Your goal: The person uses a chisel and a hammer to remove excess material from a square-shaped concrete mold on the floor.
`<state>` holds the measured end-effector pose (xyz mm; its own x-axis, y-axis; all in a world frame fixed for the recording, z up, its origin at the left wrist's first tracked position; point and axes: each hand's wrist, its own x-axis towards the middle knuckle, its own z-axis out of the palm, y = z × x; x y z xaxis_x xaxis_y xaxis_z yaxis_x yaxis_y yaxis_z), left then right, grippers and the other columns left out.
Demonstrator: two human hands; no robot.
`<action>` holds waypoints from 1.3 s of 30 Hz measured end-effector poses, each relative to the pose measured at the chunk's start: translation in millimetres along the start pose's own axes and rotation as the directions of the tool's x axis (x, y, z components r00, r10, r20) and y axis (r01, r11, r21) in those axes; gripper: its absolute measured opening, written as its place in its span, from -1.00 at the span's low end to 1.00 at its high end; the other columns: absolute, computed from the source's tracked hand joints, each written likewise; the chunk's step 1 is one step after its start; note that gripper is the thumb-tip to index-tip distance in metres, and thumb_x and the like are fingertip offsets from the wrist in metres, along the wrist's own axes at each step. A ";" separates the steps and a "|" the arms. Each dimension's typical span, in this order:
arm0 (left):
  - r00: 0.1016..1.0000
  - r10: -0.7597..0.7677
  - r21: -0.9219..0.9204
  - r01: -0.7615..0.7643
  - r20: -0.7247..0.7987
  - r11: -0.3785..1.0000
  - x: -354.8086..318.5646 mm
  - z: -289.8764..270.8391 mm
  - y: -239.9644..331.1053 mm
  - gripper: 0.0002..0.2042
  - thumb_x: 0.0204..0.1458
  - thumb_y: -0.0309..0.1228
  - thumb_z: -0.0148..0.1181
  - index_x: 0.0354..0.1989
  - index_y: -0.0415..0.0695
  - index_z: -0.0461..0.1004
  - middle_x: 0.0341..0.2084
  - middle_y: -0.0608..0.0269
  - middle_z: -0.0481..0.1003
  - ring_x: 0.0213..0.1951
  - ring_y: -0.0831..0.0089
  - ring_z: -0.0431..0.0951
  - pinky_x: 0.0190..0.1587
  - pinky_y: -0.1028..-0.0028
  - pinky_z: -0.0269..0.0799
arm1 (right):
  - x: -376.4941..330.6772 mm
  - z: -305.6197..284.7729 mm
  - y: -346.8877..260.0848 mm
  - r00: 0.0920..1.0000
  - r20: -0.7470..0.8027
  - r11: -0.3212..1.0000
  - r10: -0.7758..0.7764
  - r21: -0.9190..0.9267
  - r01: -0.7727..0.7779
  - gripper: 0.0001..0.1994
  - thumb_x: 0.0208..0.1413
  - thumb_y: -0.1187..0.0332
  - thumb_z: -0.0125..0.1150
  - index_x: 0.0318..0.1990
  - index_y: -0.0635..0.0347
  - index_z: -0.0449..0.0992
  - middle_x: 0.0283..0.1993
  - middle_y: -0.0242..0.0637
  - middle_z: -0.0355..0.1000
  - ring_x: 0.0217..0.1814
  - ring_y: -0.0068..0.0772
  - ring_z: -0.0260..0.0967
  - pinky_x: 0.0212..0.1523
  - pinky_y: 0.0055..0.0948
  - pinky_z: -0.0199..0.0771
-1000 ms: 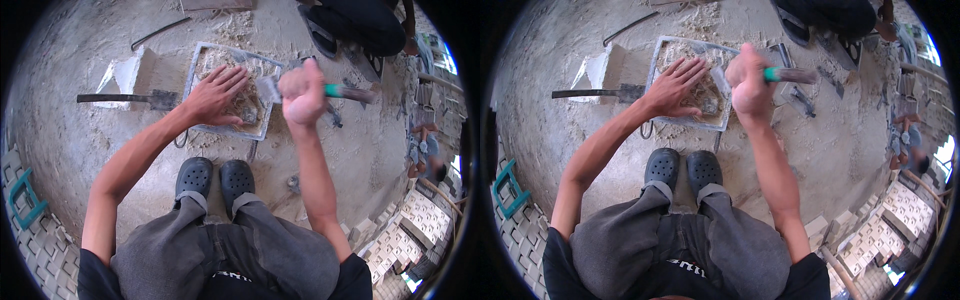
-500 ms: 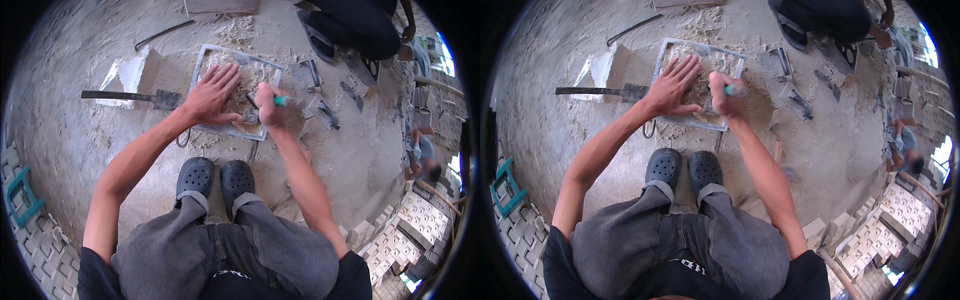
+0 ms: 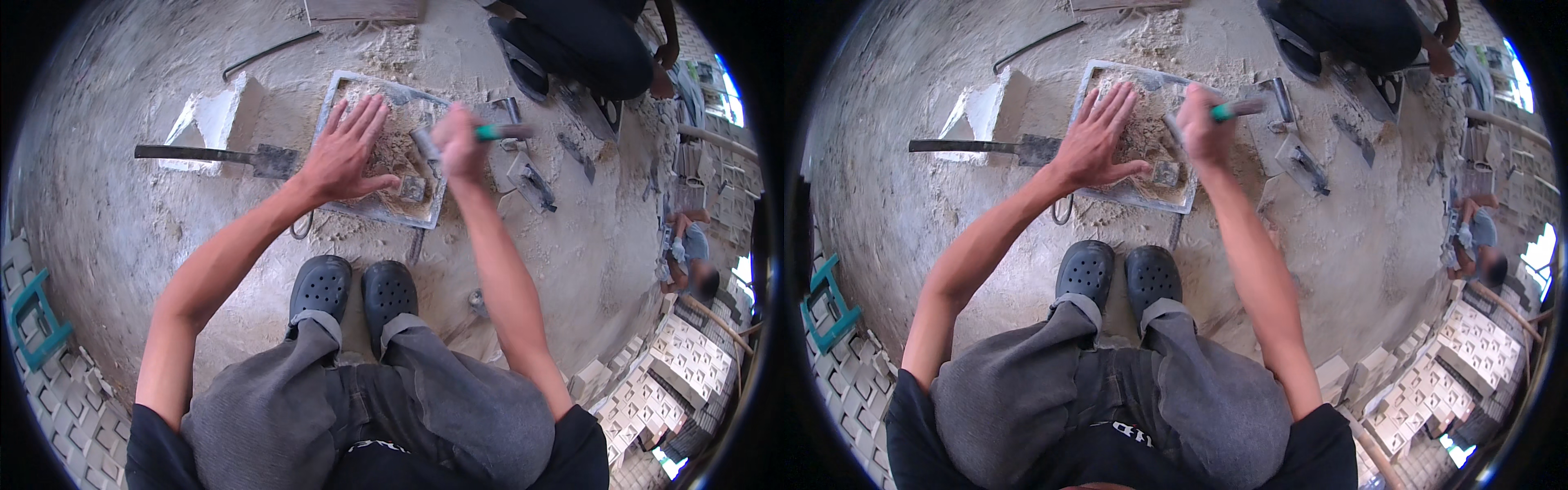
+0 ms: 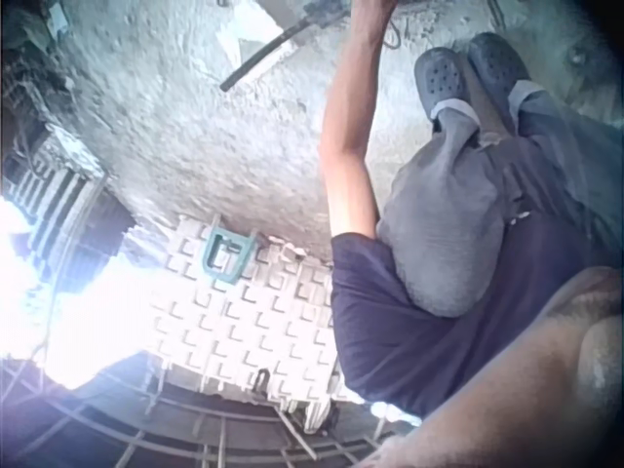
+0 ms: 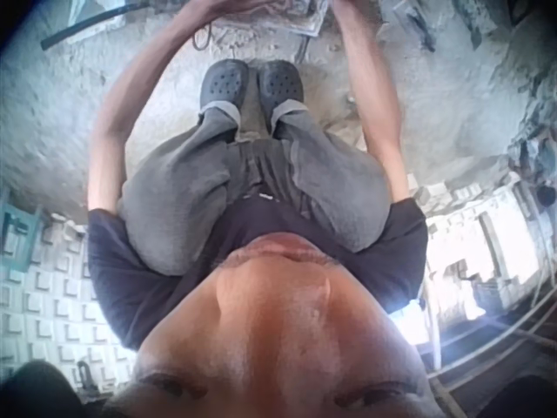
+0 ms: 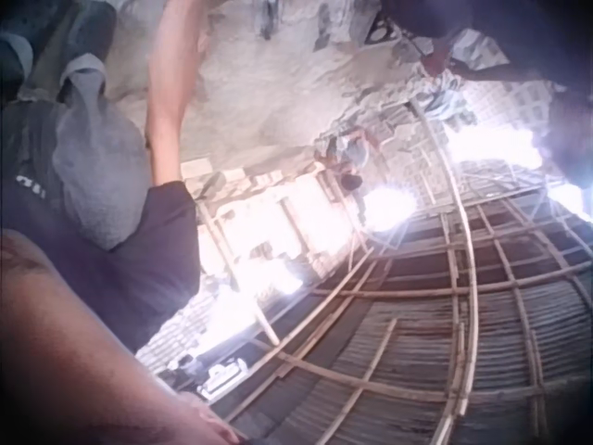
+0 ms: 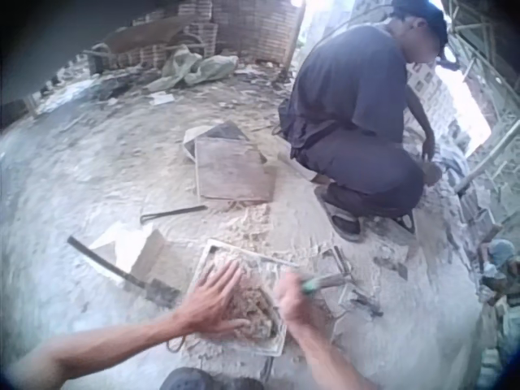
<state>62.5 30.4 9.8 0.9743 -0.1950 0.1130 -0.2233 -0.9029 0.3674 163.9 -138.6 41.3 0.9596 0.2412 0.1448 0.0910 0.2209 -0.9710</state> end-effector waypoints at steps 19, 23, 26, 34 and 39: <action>1.000 -0.021 0.037 0.020 0.020 0.999 -6.6 -1.7 -11.7 0.11 -0.07 0.39 0.04 0.42 -0.31 -0.12 0.42 -0.04 -0.06 0.47 0.18 -0.14 0.47 0.12 -0.38 | 17.8 17.2 -18.0 0.969 0.232 0.977 0.089 -0.210 -0.039 -0.52 0.26 0.35 0.03 -0.76 0.01 0.15 -0.77 -0.58 0.06 -0.77 -0.70 -0.07 -0.72 -0.50 -0.12; 1.000 -0.019 0.043 0.018 0.022 0.999 -5.5 -3.3 -10.5 0.12 -0.08 0.40 0.03 0.41 -0.32 -0.11 0.42 -0.06 -0.06 0.46 0.18 -0.14 0.47 0.12 -0.39 | 19.1 21.5 -50.3 0.961 0.271 0.998 0.046 0.020 -0.054 -0.53 0.27 0.36 0.02 -0.75 0.03 0.16 -0.77 -0.57 0.04 -0.77 -0.70 -0.10 -0.72 -0.50 -0.12; 1.000 -0.007 0.049 0.006 0.028 0.999 0.4 -0.8 -5.2 0.11 -0.07 0.43 -0.02 0.41 -0.32 -0.10 0.42 -0.04 -0.06 0.46 0.20 -0.14 0.47 0.11 -0.40 | 5.7 5.0 4.9 0.950 0.311 0.966 0.008 -0.246 0.072 -0.55 0.25 0.36 0.03 -0.75 0.01 0.21 -0.76 -0.60 0.06 -0.77 -0.71 -0.04 -0.73 -0.54 -0.08; 0.999 -0.034 0.076 0.031 0.037 0.997 -8.0 -1.7 -12.8 0.12 -0.07 0.45 -0.06 0.41 -0.31 -0.09 0.42 -0.01 -0.05 0.46 0.22 -0.14 0.47 0.10 -0.42 | 32.8 11.4 -37.8 0.920 0.393 1.000 0.007 -0.029 0.005 -0.53 0.28 0.34 -0.01 -0.76 -0.02 0.21 -0.80 -0.56 0.08 -0.81 -0.71 -0.05 -0.80 -0.56 -0.07; 1.000 0.001 0.035 -0.002 0.014 0.999 4.8 -0.9 -2.8 0.10 -0.09 0.41 0.04 0.41 -0.30 -0.07 0.42 -0.03 -0.04 0.46 0.19 -0.10 0.47 0.10 -0.40 | 16.7 -11.0 8.8 0.902 0.413 0.974 0.128 -0.222 -0.036 -0.56 0.20 0.33 0.09 -0.76 0.03 0.22 -0.78 -0.58 0.10 -0.77 -0.74 -0.02 -0.77 -0.56 -0.10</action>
<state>67.8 32.4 10.2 0.9743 -0.2014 0.1007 -0.2238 -0.9153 0.3350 183.7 -143.0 33.0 0.7670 0.6360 0.0851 0.1129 -0.0033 -0.9936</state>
